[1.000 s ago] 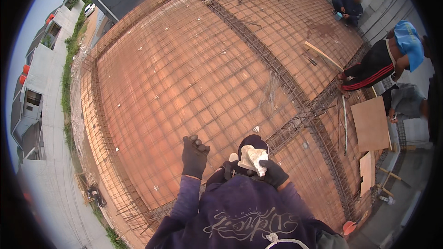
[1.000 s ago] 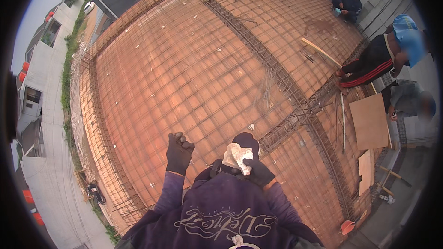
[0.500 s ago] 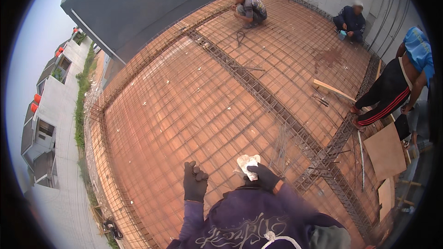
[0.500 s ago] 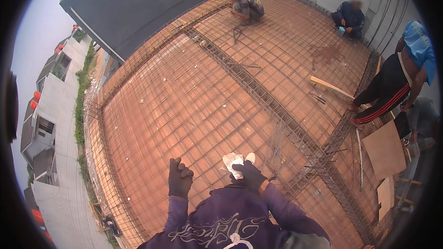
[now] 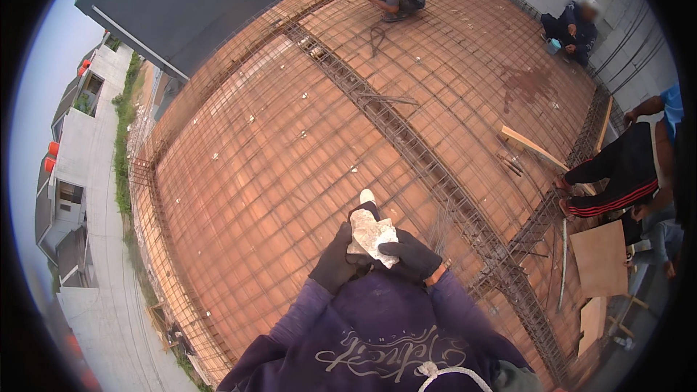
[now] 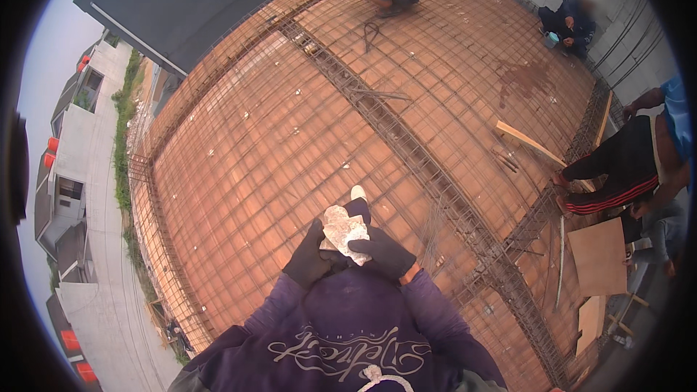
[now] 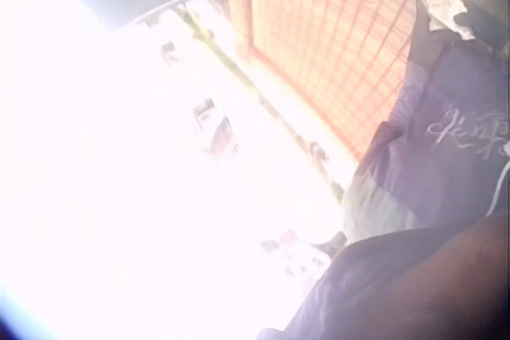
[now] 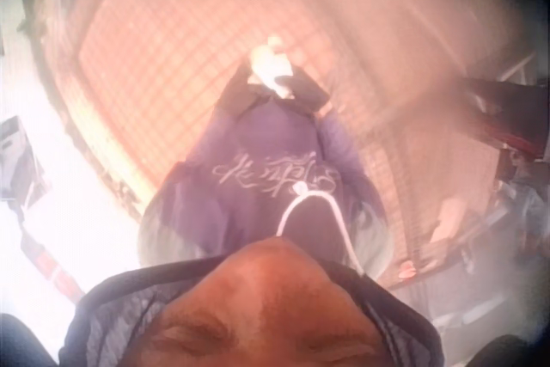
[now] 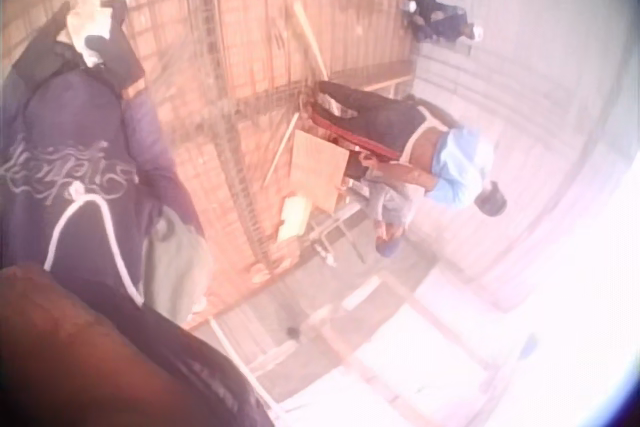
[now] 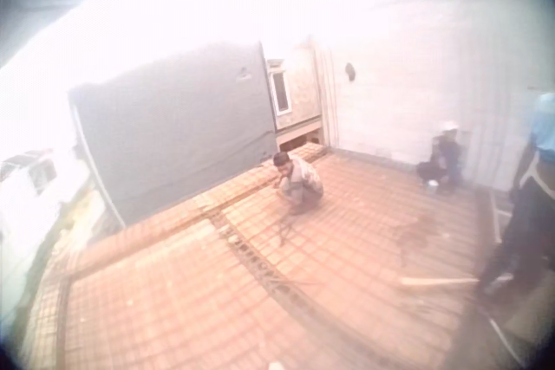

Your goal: The person uses pliers to twist and secure wire ties at the intersections of a rebar grid on a construction site. They also place small white spacers under the rebar to maintain elevation and walk across the grid to reach different sections.

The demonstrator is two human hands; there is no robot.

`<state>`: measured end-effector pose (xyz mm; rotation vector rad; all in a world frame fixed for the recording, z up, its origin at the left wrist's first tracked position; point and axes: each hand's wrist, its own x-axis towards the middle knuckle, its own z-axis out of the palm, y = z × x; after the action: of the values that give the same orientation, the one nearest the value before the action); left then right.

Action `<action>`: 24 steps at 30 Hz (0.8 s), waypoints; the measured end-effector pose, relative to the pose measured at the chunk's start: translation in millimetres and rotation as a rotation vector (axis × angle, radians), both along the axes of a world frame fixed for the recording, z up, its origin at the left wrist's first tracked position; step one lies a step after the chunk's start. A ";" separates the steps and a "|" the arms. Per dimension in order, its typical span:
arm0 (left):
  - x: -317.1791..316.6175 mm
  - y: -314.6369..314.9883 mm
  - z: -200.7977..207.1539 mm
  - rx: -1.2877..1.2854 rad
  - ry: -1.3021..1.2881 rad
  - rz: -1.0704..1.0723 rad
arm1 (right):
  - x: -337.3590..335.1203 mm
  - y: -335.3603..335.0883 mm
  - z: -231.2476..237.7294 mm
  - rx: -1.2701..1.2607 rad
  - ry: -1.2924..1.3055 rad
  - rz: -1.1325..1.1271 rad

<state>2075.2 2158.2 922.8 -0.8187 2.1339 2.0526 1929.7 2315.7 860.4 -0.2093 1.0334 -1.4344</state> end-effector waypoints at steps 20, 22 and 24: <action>-310.8 -334.1 -104.2 1.213 0.047 0.451 | -331.4 -289.2 -27.7 0.159 0.003 -0.308; -326.4 -355.4 -110.9 0.986 0.056 0.478 | -360.0 -316.2 -39.7 0.140 -0.333 -0.411; -338.4 -375.5 -116.9 0.610 0.044 0.398 | -391.1 -343.9 -52.3 0.195 -0.422 -0.396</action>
<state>1736.8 1782.7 805.9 -1.1530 1.2785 2.7060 1538.6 1971.7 808.1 0.4472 0.8819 -1.6259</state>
